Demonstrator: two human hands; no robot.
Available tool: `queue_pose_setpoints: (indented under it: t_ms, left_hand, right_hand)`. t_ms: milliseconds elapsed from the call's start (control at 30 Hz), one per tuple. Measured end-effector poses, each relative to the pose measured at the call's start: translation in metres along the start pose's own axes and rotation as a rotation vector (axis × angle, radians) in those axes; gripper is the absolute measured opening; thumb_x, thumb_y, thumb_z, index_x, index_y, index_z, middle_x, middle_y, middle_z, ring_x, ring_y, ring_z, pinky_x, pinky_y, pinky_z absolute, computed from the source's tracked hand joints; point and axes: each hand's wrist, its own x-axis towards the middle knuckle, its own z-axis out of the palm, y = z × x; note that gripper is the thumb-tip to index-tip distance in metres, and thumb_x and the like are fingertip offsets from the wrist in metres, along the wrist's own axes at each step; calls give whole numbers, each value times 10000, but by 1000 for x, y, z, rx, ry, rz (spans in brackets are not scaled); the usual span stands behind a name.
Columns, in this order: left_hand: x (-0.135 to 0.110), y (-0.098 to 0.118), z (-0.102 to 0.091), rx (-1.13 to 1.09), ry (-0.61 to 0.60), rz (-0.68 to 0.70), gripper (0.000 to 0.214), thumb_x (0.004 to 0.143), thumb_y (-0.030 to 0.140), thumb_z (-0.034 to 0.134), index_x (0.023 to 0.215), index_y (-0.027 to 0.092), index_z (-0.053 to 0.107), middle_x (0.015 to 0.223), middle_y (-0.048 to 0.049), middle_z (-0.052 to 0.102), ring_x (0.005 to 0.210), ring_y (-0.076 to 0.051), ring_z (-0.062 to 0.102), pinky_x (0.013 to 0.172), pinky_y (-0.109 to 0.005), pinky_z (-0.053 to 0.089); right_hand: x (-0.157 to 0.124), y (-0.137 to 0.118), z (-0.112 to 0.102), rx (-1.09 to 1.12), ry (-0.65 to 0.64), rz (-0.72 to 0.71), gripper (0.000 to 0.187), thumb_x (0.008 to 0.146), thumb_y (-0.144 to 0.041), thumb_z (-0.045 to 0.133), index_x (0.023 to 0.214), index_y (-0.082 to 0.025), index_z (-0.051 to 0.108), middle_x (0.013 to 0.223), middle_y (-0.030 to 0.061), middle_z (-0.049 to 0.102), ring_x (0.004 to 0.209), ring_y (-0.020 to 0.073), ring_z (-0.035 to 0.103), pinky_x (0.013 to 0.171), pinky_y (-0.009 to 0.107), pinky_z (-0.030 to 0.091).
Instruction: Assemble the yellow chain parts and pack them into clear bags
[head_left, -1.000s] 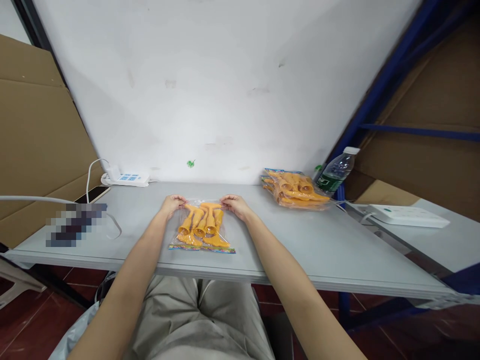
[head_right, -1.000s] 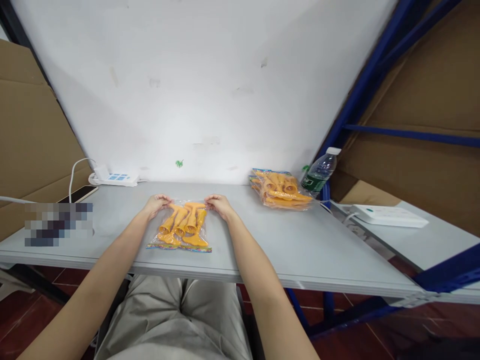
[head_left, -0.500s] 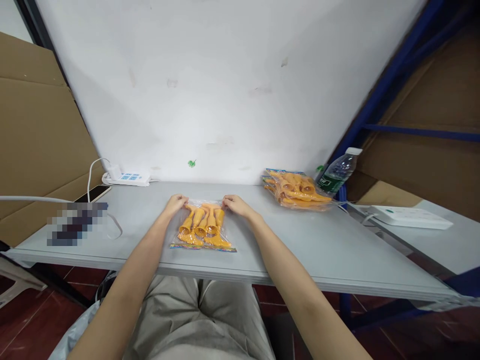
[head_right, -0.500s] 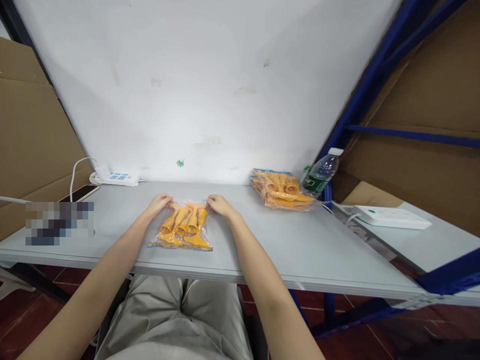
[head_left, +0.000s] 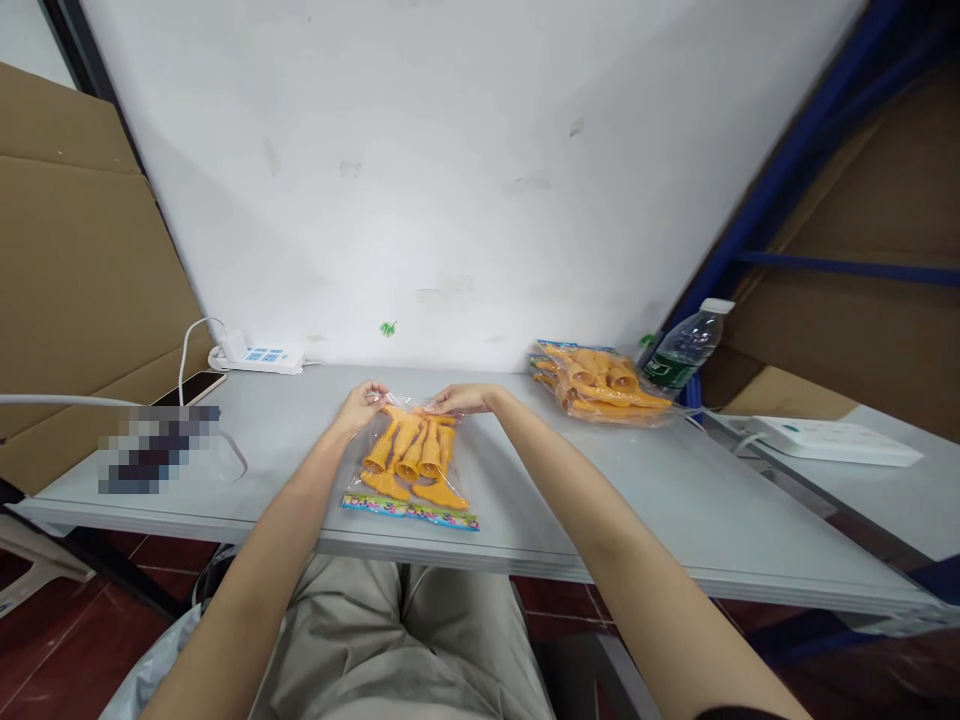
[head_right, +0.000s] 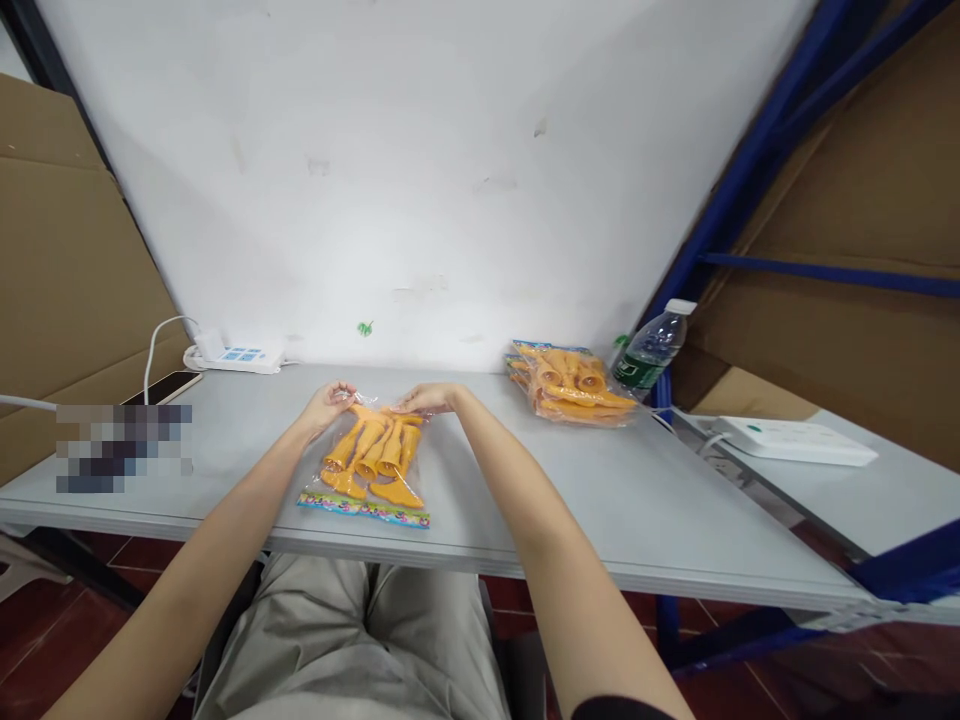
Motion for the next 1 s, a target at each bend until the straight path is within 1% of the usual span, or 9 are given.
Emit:
queue_pose_setpoints:
  t_ms: [100,167,267,367,467,600,700,867,1000]
  left_hand:
    - [-1,0,3,-9,3,30,343,605,348,793,794,174,567,714,-6,643,738,-145,638,725,-274,506]
    - [-1,0,5,-11,10,33,353,609,363,794,813,169,582,741,-18,653,755,-147,637,732,-276,511]
    - [-2,0,7,-32,62,47,361,616,349,788,873,165,612,864,-37,658,795,-144,632,712,-267,524]
    - [1,1,4,-79,196,32,313,669,311,745,917,172,613,967,-52,630,828,-142,629,668,-255,540]
    - [6,-1,-5,-88,355,-58,203,730,242,674,898,166,589,949,-57,608,797,-136,627,593,-233,534]
    - [9,-4,-16,-27,474,-192,149,737,173,621,873,167,559,871,-50,612,712,-123,619,527,-198,482]
    - [9,-7,-17,37,479,-224,160,739,169,597,891,171,548,882,-56,622,699,-115,619,518,-181,453]
    - [8,-10,-13,109,462,-222,180,740,173,551,919,174,535,885,-63,626,696,-116,618,504,-173,430]
    - [7,-10,-12,124,452,-206,197,725,170,542,922,171,536,867,-56,613,691,-117,608,515,-183,434]
  right_hand:
    - [4,1,4,161,-126,4,437,585,-468,854,814,-131,694,785,35,703,721,131,624,645,212,464]
    - [6,5,9,262,-133,-9,424,568,-411,878,831,-126,706,854,48,726,809,143,655,734,211,491]
    - [6,13,14,354,-123,-12,344,623,-356,859,807,-110,703,837,58,733,787,141,669,747,216,515]
    - [-5,17,14,421,-63,4,251,713,-313,797,825,-110,701,830,61,736,744,138,675,691,214,537]
    - [-27,16,7,482,78,-6,172,775,-279,736,832,-122,696,811,54,732,718,130,672,660,198,546]
    - [-67,10,-12,529,411,-110,101,828,-241,661,848,-144,678,841,71,726,753,140,673,677,198,555]
    - [-96,11,-33,536,748,-196,100,856,-247,601,881,-161,646,871,82,715,807,163,678,683,221,570]
    - [-130,31,-72,793,1309,-351,62,842,-238,563,885,-196,545,834,45,664,735,170,670,595,294,592]
    - [-143,53,-94,949,1720,-397,65,858,-155,447,889,-212,453,1084,86,616,905,136,666,692,267,570]
